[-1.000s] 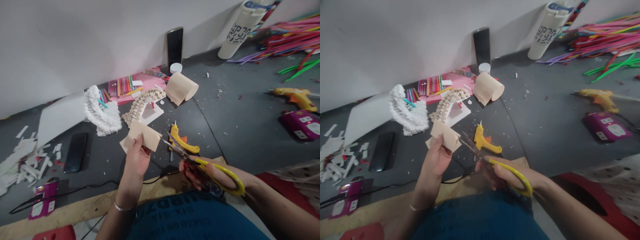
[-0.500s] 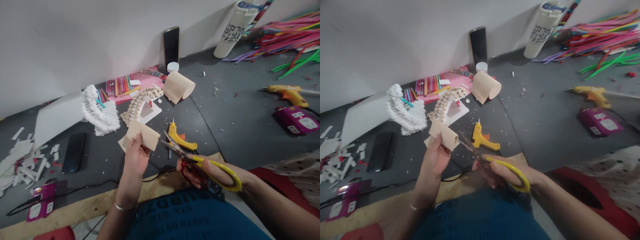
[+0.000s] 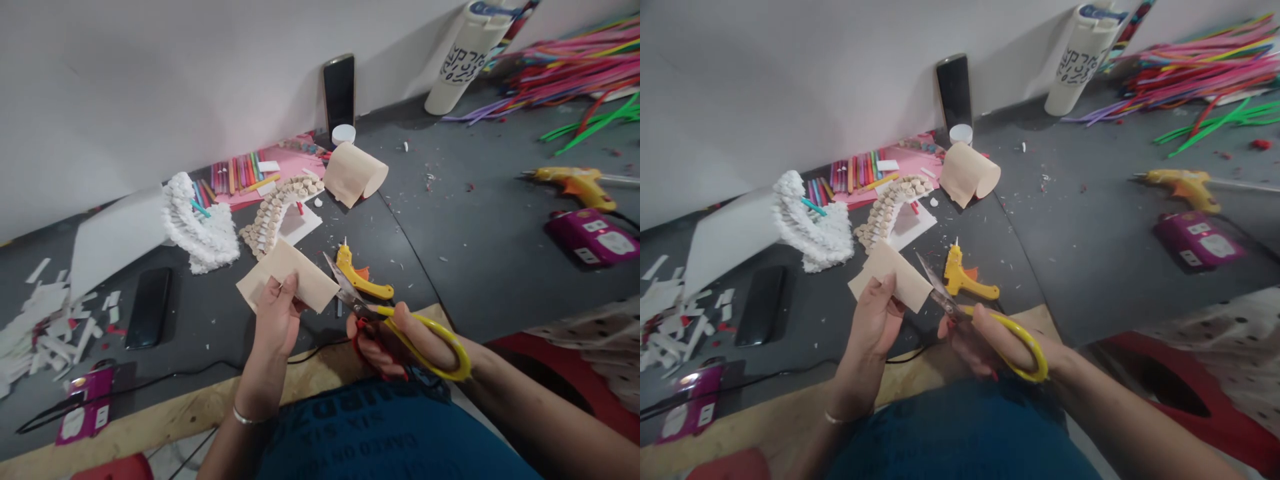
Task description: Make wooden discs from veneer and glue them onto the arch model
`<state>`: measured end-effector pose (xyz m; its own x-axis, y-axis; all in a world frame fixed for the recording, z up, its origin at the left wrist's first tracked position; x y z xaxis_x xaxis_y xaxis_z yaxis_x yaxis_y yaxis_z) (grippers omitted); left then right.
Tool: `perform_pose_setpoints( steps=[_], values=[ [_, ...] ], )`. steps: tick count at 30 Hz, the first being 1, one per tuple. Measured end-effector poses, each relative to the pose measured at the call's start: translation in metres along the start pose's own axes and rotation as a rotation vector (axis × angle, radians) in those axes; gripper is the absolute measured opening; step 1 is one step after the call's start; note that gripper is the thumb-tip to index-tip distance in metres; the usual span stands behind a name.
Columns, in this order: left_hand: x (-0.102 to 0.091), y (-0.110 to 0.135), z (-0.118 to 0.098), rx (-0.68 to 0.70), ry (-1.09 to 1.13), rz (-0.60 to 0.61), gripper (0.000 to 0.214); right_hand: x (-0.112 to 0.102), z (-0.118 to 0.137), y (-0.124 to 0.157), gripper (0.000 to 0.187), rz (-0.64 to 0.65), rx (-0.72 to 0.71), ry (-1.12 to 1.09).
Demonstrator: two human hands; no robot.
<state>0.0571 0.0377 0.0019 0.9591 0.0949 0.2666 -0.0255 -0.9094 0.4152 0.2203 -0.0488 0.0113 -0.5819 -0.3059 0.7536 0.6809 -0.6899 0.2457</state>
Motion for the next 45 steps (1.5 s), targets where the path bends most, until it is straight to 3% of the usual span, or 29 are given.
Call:
perform_pose_setpoints(
  steps=[6,11,21,27,34,41,45],
  values=[
    [0.0,0.0,-0.006,0.035,0.007,0.004,0.038,0.005,0.002,0.001,0.062,-0.12,-0.028,-0.077],
    [0.0,0.002,-0.008,0.036,0.037,-0.003,0.04,0.003,0.002,0.004,0.06,-0.19,-0.037,-0.016],
    [0.004,0.003,-0.008,0.011,0.001,0.032,0.041,0.009,0.003,0.006,0.069,-0.048,-0.088,-0.019],
    [0.008,0.004,-0.01,0.02,-0.029,0.058,0.043,0.007,-0.002,0.002,0.073,-0.024,-0.071,0.021],
    [0.013,0.005,-0.001,-0.044,-0.063,0.102,0.043,0.007,-0.007,-0.011,0.076,0.039,-0.056,-0.151],
    [0.011,0.004,0.0,-0.03,-0.052,0.097,0.039,0.011,-0.006,-0.018,0.076,0.015,-0.064,-0.194],
    [0.011,0.005,-0.001,-0.016,-0.051,0.097,0.04,0.008,-0.006,-0.015,0.073,-0.082,-0.113,-0.149]
  ],
)
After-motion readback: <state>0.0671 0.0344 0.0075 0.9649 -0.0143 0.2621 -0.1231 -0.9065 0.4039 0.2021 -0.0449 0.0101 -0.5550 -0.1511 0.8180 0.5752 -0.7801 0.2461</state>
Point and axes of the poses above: each hand's wrist, its own y-axis away from the middle knuckle, its own x-axis out of the palm, z = x × y, the point moved 6 cm from there along -y, towards the middle knuckle, and after that the axes turned 14 degrees about -y, right-handed, at the moved point
